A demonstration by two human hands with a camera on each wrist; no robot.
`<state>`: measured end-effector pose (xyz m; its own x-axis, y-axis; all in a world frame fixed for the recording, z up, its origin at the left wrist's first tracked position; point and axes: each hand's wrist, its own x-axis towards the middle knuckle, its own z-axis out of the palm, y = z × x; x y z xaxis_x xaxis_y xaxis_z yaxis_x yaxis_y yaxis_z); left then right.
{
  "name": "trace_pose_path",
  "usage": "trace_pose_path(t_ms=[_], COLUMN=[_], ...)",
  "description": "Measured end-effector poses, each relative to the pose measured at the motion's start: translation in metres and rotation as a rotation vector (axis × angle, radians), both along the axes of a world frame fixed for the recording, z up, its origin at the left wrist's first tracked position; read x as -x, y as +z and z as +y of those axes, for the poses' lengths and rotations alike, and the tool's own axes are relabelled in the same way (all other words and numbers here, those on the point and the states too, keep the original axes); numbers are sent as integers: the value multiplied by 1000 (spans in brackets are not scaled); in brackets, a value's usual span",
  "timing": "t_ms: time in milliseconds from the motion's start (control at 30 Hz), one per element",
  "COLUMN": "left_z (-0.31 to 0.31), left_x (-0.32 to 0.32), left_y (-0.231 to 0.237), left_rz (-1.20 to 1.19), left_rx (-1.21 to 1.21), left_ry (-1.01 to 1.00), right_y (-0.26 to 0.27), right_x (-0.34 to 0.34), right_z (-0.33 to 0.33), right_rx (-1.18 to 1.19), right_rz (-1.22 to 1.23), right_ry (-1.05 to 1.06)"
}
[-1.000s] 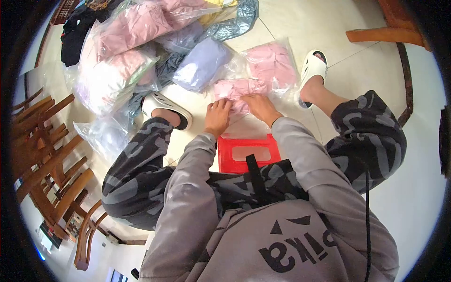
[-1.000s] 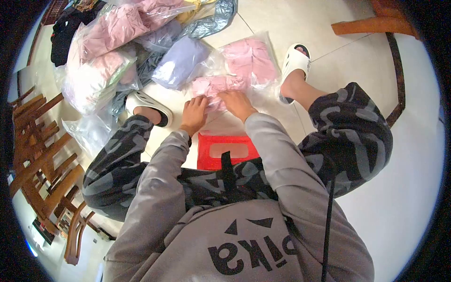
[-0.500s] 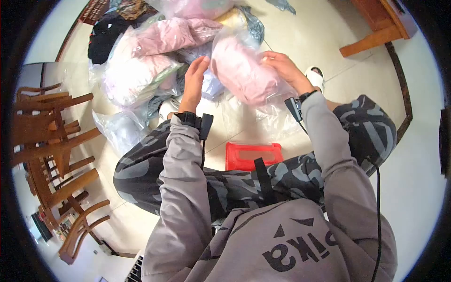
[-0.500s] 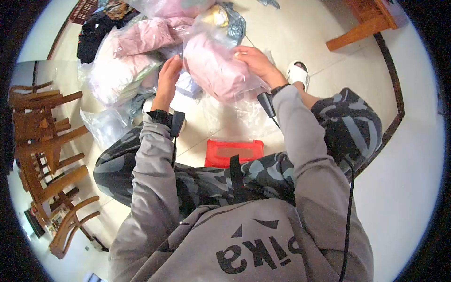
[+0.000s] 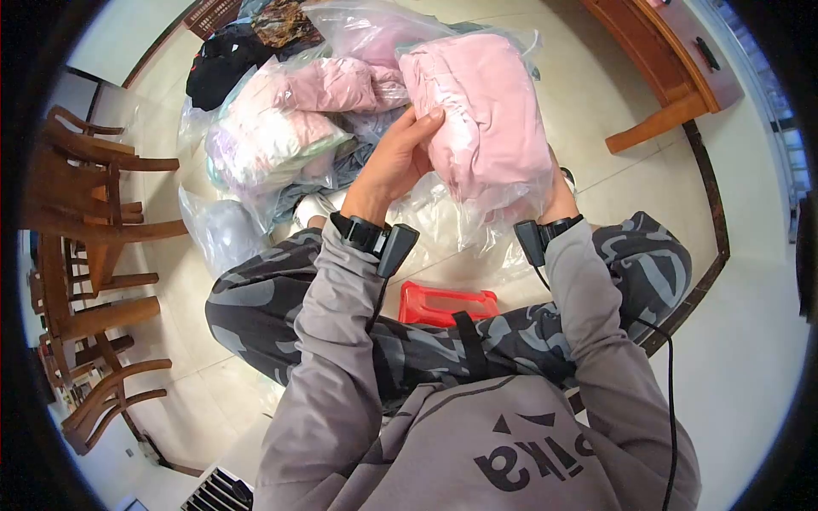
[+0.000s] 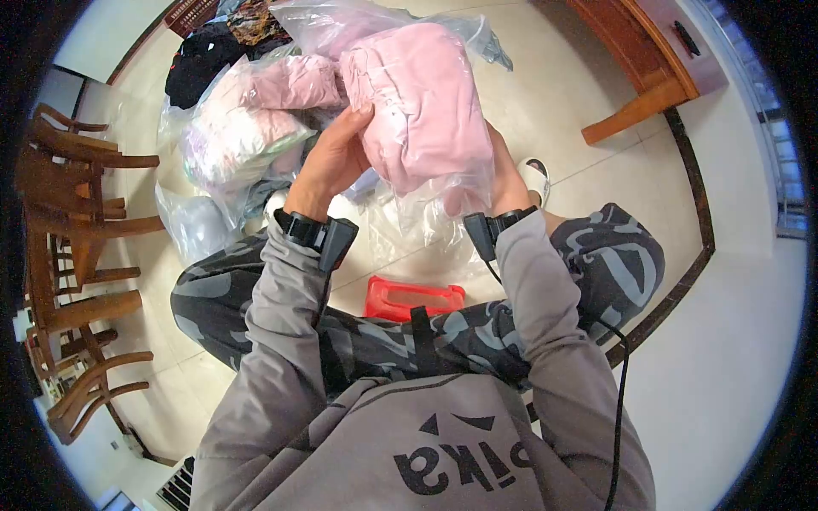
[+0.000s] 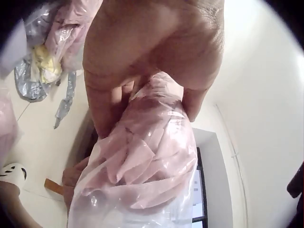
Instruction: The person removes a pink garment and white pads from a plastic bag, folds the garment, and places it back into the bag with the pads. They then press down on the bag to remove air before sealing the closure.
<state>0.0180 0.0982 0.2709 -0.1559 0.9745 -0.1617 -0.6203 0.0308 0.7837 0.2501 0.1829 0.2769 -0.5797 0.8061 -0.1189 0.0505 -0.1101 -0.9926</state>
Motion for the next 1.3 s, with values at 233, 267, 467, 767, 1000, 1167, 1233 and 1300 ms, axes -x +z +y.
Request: trace_pose_path(t_ms=[233,267,467,767,1000,1167,1233,1300], left_z=[1,1,-1,-8,-15,-18,-19,-19], left_x=[-7,-8,-8,-19,-26,-28,-27,-25], left_y=[21,22,27,55,86,91,92,91], left_rz=[329,335,502,574,637,605,594,577], left_rx=[222,222,257,126,78,12,5,-13], left_ry=[105,121,152,50,87,78,81,91], right_y=[20,22,26,-1,16,22,22,17], right_x=[0,0,21,12,10,11,12,13], right_z=[-1,0,30,35,12,14,17,21], right_rx=[-55,-13,740,695,334,281,299,328], right_rz=[-122,-91,193,160,199,286,337,397], right_ry=[20,17,3,-15,-36,-19,-3,25])
